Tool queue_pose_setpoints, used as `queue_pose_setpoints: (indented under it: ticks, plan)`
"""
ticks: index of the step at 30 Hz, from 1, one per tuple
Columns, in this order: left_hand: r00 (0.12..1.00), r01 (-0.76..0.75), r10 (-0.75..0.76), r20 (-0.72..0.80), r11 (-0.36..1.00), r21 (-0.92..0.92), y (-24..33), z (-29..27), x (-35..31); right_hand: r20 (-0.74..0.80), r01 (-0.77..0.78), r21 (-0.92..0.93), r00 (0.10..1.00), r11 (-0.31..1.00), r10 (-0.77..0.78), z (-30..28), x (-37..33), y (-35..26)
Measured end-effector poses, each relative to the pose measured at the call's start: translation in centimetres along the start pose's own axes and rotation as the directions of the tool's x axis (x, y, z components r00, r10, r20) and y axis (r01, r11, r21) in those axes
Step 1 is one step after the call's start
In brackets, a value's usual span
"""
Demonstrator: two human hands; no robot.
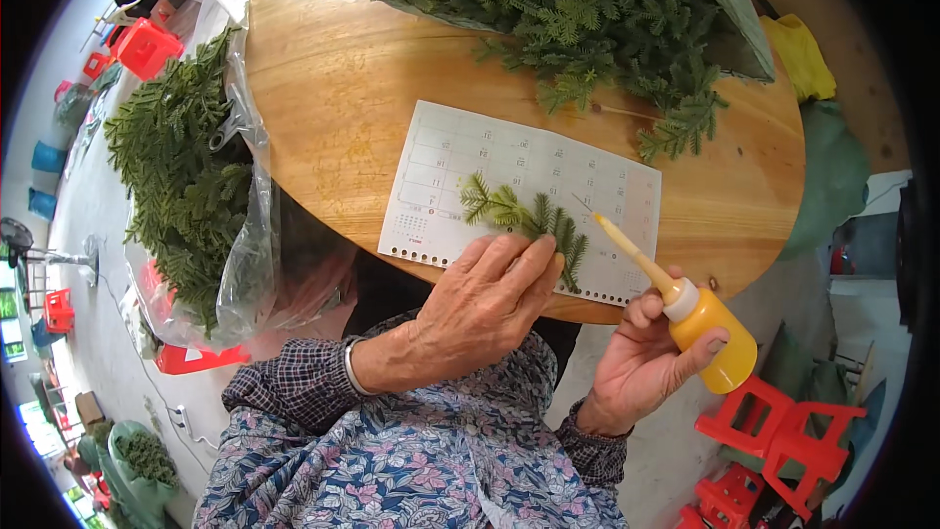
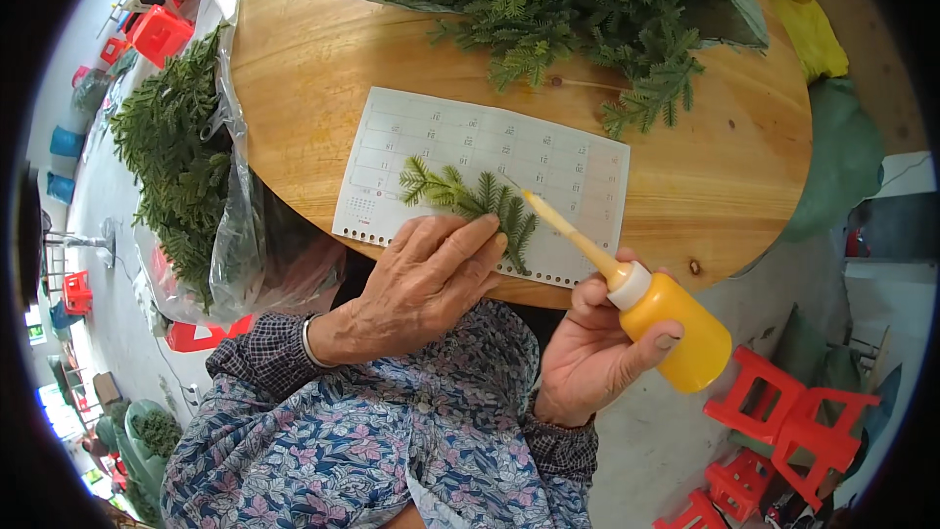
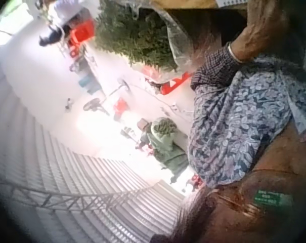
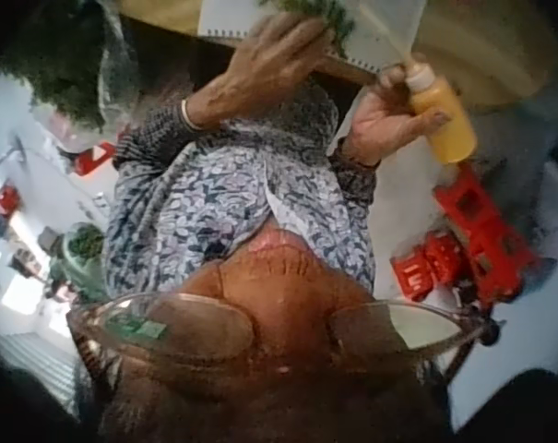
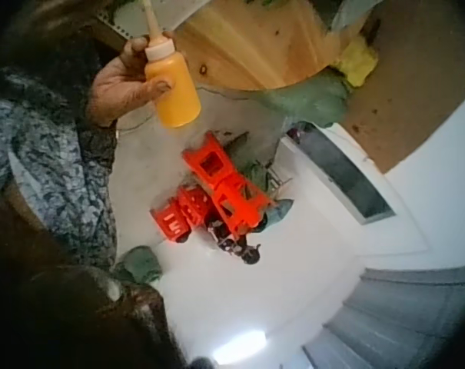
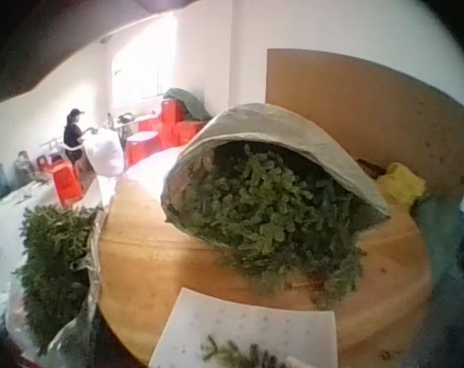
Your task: Applying glue and attaching small evergreen branches to sheets of paper.
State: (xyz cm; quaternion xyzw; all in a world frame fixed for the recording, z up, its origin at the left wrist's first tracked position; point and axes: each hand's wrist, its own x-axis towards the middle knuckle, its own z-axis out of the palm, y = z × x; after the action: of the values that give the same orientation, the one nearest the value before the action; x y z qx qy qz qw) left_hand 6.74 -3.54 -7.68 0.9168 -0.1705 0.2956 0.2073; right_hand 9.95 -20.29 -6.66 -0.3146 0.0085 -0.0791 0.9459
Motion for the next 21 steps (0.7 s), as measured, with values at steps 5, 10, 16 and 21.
queue_pose_setpoints:
  ticks: [5,10,16,21]
  plan:
    - [0.998,-0.005,0.0,0.068,0.996,0.084,0.5,-0.5,-0.6,0.145,-0.054,0.058,0.988,0.997,0.045,1.9,-0.6,2.5]
    - [0.997,-0.013,0.02,0.073,0.994,-0.104,-0.7,-0.9,-1.0,0.081,-0.08,-0.043,0.993,0.996,0.083,2.7,0.1,5.0]
    - [0.993,0.103,-0.091,0.076,0.98,-0.173,-2.9,-2.3,-0.2,0.076,-0.061,-0.091,0.995,0.994,0.068,2.4,0.3,5.3]
    - [0.965,0.219,-0.204,0.167,0.973,-0.074,-3.5,-2.3,0.4,0.128,-0.101,-0.019,0.986,0.995,0.103,1.7,0.4,5.3]
